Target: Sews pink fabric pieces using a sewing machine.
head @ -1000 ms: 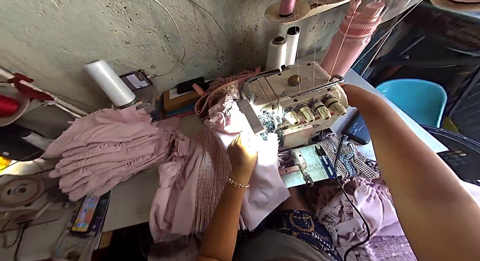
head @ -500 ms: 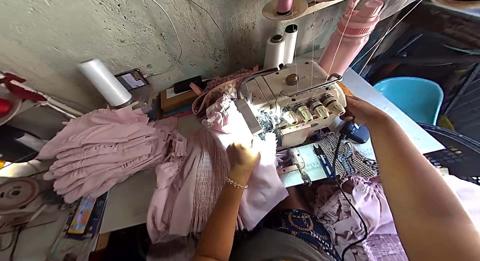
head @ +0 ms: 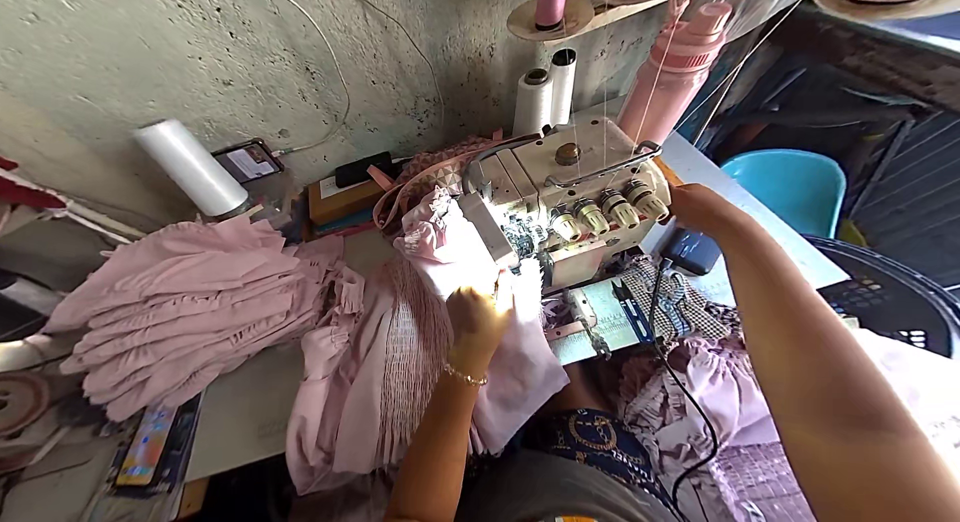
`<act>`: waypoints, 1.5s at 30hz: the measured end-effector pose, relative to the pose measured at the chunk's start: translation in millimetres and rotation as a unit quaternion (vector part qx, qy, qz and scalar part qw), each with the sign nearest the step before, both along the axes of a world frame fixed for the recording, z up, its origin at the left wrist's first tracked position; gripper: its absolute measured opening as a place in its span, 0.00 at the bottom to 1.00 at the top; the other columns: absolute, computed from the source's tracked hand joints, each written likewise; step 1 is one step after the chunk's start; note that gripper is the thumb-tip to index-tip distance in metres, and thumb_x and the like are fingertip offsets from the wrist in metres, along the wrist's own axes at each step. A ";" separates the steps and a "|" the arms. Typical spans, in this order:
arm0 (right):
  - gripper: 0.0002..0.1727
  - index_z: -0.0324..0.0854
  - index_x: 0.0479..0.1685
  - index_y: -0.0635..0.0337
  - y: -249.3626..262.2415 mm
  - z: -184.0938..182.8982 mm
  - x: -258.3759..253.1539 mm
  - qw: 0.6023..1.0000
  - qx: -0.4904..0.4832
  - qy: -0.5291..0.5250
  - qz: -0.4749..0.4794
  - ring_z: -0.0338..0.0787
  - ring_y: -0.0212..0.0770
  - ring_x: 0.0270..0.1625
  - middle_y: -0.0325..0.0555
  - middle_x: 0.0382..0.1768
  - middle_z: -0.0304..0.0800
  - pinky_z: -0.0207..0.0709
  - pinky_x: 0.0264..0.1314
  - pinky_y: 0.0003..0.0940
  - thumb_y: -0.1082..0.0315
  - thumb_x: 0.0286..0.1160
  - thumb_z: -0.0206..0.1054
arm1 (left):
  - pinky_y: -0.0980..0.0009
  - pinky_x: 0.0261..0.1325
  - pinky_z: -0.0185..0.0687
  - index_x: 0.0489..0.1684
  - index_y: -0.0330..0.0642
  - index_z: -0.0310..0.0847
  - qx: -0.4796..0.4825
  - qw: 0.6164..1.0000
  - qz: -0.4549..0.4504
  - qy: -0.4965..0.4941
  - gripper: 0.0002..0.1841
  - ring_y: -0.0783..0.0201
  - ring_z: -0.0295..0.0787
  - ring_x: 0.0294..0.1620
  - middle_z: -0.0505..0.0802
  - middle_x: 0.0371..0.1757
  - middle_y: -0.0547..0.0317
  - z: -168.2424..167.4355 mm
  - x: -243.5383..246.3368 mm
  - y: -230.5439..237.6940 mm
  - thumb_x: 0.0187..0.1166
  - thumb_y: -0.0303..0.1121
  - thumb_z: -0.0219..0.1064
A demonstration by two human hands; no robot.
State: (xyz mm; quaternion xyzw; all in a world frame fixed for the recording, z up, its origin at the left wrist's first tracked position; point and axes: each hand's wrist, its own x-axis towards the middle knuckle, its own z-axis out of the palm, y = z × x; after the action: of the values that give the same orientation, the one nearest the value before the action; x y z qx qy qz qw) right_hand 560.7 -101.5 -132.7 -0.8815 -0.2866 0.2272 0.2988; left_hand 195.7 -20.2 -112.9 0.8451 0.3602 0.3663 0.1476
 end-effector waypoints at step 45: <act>0.24 0.76 0.81 0.58 -73.9 -4.4 -177.7 0.966 -0.193 -0.127 0.113 0.87 0.69 0.63 0.63 0.67 0.86 0.72 0.60 0.73 0.64 0.87 0.60 | 0.61 0.21 0.77 0.61 0.41 0.92 -0.075 0.988 -0.125 0.042 0.20 0.60 0.84 0.17 0.92 0.23 0.57 -27.5 -38.2 -80.9 0.77 0.26 0.57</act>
State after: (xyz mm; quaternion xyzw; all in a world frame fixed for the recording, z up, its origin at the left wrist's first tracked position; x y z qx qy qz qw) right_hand 382.9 -175.4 -137.1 -0.9058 -0.3710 0.1967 0.0565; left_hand 157.5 -101.1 -140.4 0.8847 0.2845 0.2810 0.2397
